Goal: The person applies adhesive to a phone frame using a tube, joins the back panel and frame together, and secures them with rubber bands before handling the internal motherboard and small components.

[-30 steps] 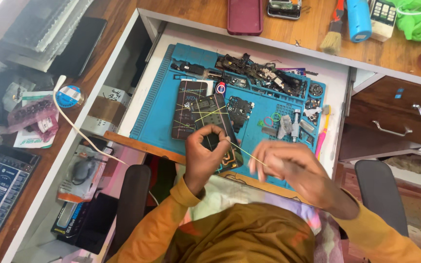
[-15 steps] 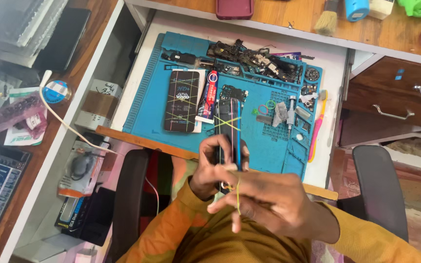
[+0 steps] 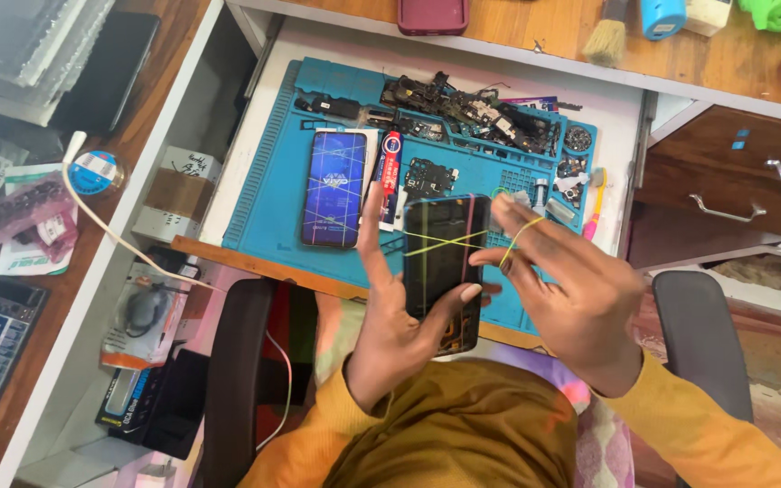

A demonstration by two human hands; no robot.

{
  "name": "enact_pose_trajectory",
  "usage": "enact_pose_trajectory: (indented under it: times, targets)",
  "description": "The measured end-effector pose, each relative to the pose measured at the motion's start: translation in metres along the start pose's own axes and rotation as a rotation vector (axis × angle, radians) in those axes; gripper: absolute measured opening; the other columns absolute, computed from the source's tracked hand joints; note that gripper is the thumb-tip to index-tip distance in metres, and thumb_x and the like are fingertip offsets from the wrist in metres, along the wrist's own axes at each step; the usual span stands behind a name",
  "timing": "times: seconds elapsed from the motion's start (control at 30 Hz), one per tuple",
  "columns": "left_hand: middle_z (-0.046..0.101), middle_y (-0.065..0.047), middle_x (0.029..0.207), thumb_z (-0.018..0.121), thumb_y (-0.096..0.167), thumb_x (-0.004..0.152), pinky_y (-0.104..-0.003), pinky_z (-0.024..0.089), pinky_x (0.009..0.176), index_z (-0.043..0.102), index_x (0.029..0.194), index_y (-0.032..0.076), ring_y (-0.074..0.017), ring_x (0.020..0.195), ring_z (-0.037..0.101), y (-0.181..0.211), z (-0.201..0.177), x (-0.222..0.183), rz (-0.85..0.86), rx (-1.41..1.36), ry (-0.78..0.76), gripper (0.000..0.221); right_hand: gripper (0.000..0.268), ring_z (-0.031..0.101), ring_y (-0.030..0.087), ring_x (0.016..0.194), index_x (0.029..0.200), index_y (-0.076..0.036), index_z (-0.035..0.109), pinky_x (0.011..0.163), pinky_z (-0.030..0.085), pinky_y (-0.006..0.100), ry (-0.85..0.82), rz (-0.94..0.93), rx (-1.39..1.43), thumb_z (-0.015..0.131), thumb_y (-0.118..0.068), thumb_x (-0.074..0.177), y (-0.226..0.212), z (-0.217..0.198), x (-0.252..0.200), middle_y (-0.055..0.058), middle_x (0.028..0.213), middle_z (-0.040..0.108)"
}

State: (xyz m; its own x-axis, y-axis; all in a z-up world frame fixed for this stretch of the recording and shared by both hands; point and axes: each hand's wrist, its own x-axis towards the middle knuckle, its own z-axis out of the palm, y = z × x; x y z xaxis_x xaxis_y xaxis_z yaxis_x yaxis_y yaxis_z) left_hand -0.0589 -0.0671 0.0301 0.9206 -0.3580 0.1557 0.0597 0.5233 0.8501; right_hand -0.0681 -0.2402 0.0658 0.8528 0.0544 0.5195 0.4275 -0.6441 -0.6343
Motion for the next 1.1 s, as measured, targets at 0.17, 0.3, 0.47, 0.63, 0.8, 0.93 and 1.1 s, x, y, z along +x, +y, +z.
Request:
enact_pose_trajectory:
  times: [0.17,0.3,0.47,0.63,0.8,0.93,1.1]
  targets:
    - [0.055,-0.019,0.143,0.056,-0.008,0.102,-0.033,0.060,0.099,0.027,0.165,0.001,-0.0179,0.119,0.065,-0.015,0.002,-0.007,-0.045,0.093,0.037,0.070,0.034,0.069,0.031,0.122,0.121,0.005,0.070,0.097,0.061,0.038,-0.058,-0.306,-0.304,0.072,0.010,0.087,-0.004,-0.005,0.003,0.020,0.126,0.071]
    - [0.034,-0.007,0.164,0.060,-0.007,0.097,-0.029,0.051,0.101,0.020,0.163,0.002,-0.0133,0.116,0.054,-0.008,0.008,-0.008,0.061,0.197,-0.009,0.078,0.031,0.071,0.030,0.119,0.119,0.006,0.070,0.093,0.062,0.036,-0.062,-0.344,-0.279,0.073,0.008,0.088,0.003,0.005,0.005,0.019,0.124,0.072]
    - [0.051,-0.007,0.132,0.055,0.004,0.105,-0.027,0.052,0.087,0.029,0.166,0.004,-0.0100,0.101,0.052,-0.015,0.014,-0.003,-0.056,0.152,0.148,0.066,0.025,0.073,0.027,0.111,0.117,0.006,0.070,0.086,0.063,0.034,0.021,-0.345,-0.302,0.075,0.006,0.093,0.011,0.016,-0.002,0.019,0.123,0.071]
    - [0.060,-0.004,0.125,0.051,0.011,0.106,-0.025,0.052,0.080,0.036,0.161,0.006,-0.0096,0.095,0.058,-0.019,0.013,-0.004,-0.149,0.041,0.199,0.057,0.022,0.075,0.027,0.106,0.113,0.007,0.068,0.085,0.062,0.033,-0.004,-0.305,-0.337,0.075,0.005,0.093,0.016,0.016,0.000,0.016,0.120,0.073]
    - [0.062,-0.003,0.120,0.049,0.015,0.107,-0.025,0.053,0.080,0.044,0.156,0.006,-0.0090,0.096,0.060,-0.019,0.010,-0.004,-0.213,0.099,0.200,0.050,0.021,0.075,0.024,0.103,0.112,0.004,0.069,0.085,0.061,0.032,0.028,-0.266,-0.370,0.076,0.005,0.092,0.019,0.018,0.001,0.013,0.116,0.074]
    - [0.064,-0.004,0.114,0.049,0.016,0.109,-0.026,0.053,0.081,0.047,0.154,0.005,-0.0100,0.095,0.061,-0.016,0.010,0.000,-0.198,0.071,0.133,0.047,0.019,0.075,0.025,0.106,0.113,0.003,0.068,0.089,0.061,0.033,0.063,-0.253,-0.377,0.076,0.004,0.096,0.024,0.013,0.001,0.012,0.116,0.073]
    - [0.065,-0.005,0.111,0.049,0.018,0.108,-0.027,0.055,0.080,0.051,0.147,0.004,-0.0111,0.093,0.065,-0.008,-0.004,0.007,-0.281,0.069,0.018,0.041,0.015,0.076,0.020,0.093,0.112,0.003,0.069,0.079,0.062,0.029,0.082,-0.188,-0.300,0.076,0.002,0.100,0.033,0.012,0.003,0.012,0.117,0.075]
